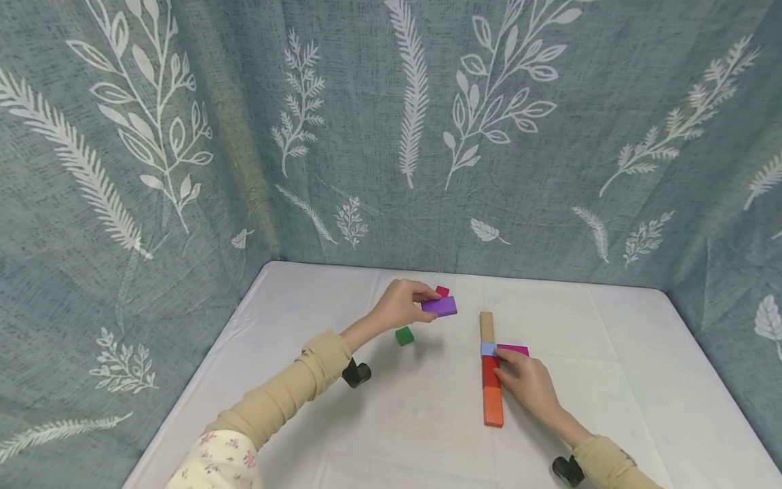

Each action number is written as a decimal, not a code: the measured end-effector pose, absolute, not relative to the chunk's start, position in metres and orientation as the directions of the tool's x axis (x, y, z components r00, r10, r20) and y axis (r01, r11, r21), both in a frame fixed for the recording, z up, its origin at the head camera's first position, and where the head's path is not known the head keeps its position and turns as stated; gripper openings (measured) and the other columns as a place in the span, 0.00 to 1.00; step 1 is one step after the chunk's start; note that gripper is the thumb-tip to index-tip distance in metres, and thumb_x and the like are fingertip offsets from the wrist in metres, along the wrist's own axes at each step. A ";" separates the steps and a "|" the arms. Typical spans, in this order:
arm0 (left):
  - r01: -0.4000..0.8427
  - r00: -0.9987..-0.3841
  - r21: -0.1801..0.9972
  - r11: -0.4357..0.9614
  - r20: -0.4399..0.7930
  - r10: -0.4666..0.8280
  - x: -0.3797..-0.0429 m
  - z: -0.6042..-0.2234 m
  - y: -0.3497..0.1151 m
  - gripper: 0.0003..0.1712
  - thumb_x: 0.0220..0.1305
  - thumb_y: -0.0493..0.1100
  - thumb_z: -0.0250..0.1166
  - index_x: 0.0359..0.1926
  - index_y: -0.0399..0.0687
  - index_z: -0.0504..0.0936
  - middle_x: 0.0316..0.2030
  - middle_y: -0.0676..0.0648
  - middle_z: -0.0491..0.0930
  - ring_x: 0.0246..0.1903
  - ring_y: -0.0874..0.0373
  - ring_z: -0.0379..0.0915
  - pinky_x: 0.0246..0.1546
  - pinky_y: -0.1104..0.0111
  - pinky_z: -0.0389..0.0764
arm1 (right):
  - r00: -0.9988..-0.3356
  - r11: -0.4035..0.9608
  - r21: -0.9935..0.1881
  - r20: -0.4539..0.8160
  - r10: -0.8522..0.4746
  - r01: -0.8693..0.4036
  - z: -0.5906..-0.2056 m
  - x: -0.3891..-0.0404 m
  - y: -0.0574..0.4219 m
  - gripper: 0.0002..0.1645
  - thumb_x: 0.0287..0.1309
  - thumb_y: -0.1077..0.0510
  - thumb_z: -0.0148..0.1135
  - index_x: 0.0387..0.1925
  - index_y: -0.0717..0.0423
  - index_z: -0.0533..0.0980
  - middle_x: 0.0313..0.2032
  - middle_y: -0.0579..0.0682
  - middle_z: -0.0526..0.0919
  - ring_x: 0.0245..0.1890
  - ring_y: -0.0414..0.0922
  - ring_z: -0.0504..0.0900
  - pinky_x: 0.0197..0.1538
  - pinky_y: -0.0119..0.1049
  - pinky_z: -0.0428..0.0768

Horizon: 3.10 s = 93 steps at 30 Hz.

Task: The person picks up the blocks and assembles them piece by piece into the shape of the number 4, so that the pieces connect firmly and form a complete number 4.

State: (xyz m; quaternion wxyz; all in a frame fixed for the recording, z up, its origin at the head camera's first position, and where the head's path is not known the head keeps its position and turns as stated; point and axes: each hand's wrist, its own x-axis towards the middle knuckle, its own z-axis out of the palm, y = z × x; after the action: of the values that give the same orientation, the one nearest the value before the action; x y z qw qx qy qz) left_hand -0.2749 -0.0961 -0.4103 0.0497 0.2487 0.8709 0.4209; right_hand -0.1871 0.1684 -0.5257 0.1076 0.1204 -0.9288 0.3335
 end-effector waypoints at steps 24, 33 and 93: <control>0.475 -0.793 0.714 0.515 0.092 0.603 -0.282 -0.435 -0.058 0.17 0.50 0.36 0.72 0.44 0.41 0.85 0.42 0.45 0.85 0.45 0.54 0.82 0.49 0.69 0.80 | -0.954 0.754 -0.597 0.268 -0.135 -0.274 -0.523 -0.188 0.168 0.24 0.48 0.64 0.71 0.50 0.64 0.79 0.46 0.58 0.85 0.47 0.54 0.83 0.50 0.48 0.80; 0.492 -0.790 0.670 0.556 0.074 0.609 -0.284 -0.450 -0.055 0.17 0.49 0.37 0.72 0.43 0.42 0.85 0.41 0.47 0.86 0.44 0.57 0.82 0.47 0.75 0.79 | -0.954 0.748 -0.604 0.270 -0.131 -0.274 -0.523 -0.187 0.166 0.24 0.47 0.64 0.71 0.50 0.64 0.79 0.46 0.58 0.85 0.47 0.54 0.83 0.50 0.48 0.80; 0.497 -0.769 0.618 0.609 -0.011 0.639 -0.283 -0.497 -0.037 0.17 0.49 0.36 0.73 0.43 0.42 0.86 0.40 0.47 0.86 0.42 0.58 0.80 0.46 0.74 0.77 | -0.960 0.740 -0.620 0.250 -0.130 -0.261 -0.523 -0.187 0.167 0.24 0.49 0.63 0.70 0.51 0.63 0.79 0.48 0.59 0.84 0.48 0.55 0.83 0.50 0.48 0.80</control>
State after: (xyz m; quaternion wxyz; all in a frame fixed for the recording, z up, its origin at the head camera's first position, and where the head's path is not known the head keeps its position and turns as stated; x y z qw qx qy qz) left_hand -0.2826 -0.0371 -0.4974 0.1157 0.3192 0.8895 0.3058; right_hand -0.1873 0.1673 -0.5235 0.0955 0.1053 -0.9278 0.3449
